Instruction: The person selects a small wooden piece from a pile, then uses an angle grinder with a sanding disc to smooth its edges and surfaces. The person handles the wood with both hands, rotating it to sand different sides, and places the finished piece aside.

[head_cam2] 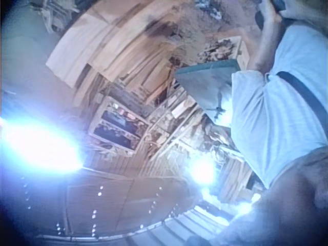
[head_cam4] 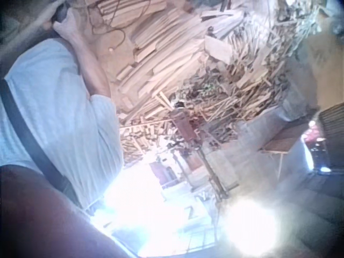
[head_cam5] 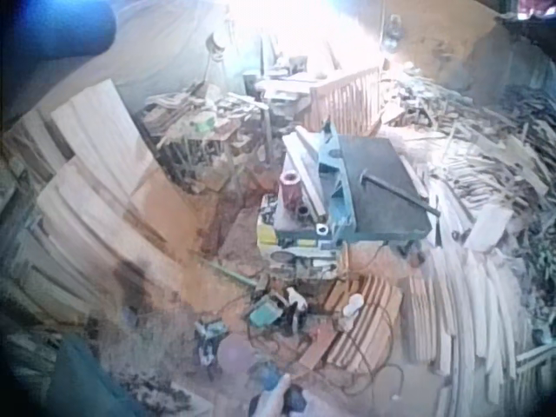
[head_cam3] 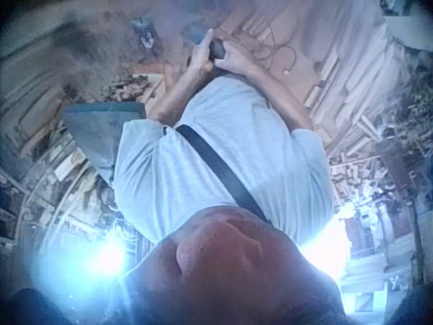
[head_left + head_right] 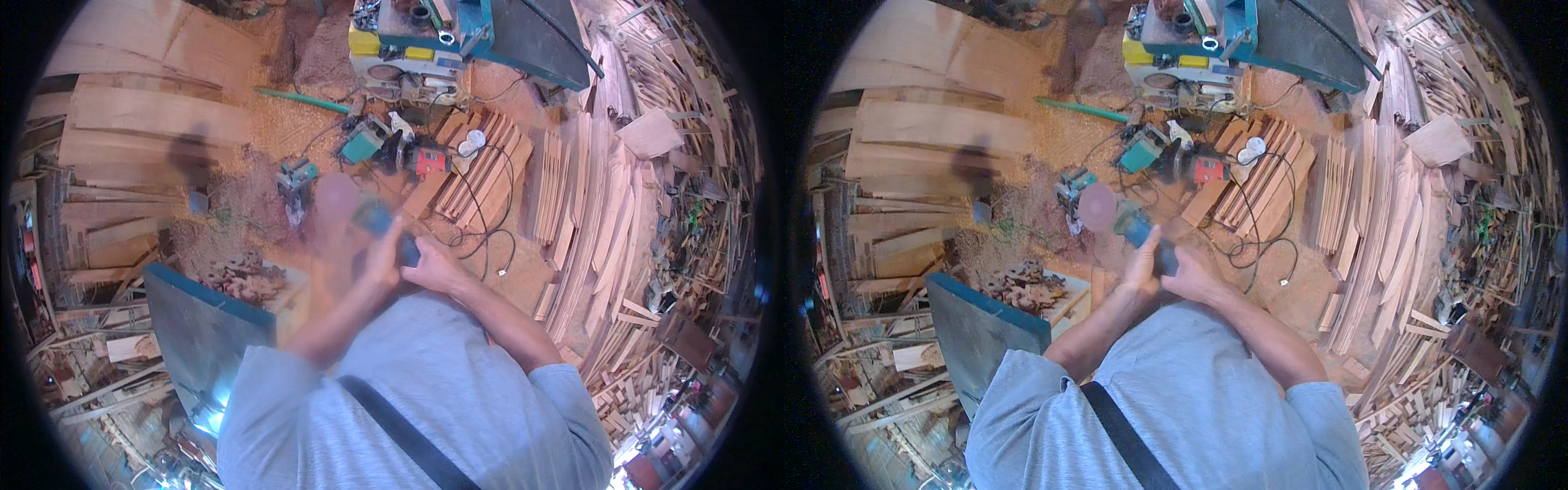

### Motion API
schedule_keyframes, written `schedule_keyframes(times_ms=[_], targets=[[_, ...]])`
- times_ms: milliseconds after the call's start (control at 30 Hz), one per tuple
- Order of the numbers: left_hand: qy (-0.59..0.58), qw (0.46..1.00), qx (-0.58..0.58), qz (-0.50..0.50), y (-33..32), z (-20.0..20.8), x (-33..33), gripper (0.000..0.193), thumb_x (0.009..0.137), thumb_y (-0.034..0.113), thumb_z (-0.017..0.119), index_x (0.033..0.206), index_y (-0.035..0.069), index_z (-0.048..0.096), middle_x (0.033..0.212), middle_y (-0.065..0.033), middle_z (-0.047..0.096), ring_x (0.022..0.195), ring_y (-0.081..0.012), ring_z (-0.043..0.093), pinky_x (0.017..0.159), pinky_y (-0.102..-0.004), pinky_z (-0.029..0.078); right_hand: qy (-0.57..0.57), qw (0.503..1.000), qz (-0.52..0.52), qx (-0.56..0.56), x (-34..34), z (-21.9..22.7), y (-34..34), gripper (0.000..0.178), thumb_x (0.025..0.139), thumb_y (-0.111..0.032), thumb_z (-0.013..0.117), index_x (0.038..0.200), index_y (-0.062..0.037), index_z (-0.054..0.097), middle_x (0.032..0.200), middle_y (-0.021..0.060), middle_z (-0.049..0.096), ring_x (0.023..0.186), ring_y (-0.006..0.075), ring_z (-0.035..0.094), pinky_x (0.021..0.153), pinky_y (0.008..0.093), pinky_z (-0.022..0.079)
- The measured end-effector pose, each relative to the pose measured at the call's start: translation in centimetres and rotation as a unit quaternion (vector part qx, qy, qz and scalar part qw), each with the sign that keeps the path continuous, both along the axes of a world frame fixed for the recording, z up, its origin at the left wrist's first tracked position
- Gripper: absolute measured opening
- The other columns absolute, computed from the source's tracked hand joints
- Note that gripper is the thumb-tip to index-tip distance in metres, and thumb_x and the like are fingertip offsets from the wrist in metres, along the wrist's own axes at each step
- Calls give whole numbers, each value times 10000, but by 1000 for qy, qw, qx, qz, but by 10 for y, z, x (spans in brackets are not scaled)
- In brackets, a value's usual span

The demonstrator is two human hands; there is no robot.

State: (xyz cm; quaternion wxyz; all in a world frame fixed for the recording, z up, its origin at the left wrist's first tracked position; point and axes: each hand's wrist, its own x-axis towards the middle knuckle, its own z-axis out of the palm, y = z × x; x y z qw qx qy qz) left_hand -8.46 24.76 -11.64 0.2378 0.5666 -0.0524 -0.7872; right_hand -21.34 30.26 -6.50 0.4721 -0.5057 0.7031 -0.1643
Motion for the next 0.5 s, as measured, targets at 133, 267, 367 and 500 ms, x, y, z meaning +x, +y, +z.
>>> schedule_keyframes(times_ms=[133,267,367,500], targets=[[-14,1000,-1,2,42,-23,23,398,937,401,721,1127,67,618,1033,-55,661,919,-217,644,823,-383,542,-36,993,72,82,5,-8,21,530,731,-334,726,1048,76,613,1036,265,663,1005,392,653,871,444,524],[-40,995,4,-89,66,-34,45,437,949,386,705,1194,37,609,1104,-81,658,954,-218,648,841,-387,538,-89,989,32,110,13,-53,52,573,745,-334,739,1151,52,619,1072,238,683,1018,340,670,876,408,531],[-99,967,-58,-226,78,-48,69,508,946,366,700,1262,-15,588,1165,-110,653,1008,-206,648,879,-375,533,-131,981,-5,142,17,-84,64,589,748,-337,755,1191,29,622,1079,224,691,1015,315,680,878,396,533],[-231,894,-174,-342,116,-67,106,618,848,253,803,1320,-58,554,1157,-156,677,1058,-213,658,927,-340,530,-117,975,-20,190,16,-134,51,618,746,-367,776,1206,14,620,1083,220,694,1018,315,686,877,403,533]])
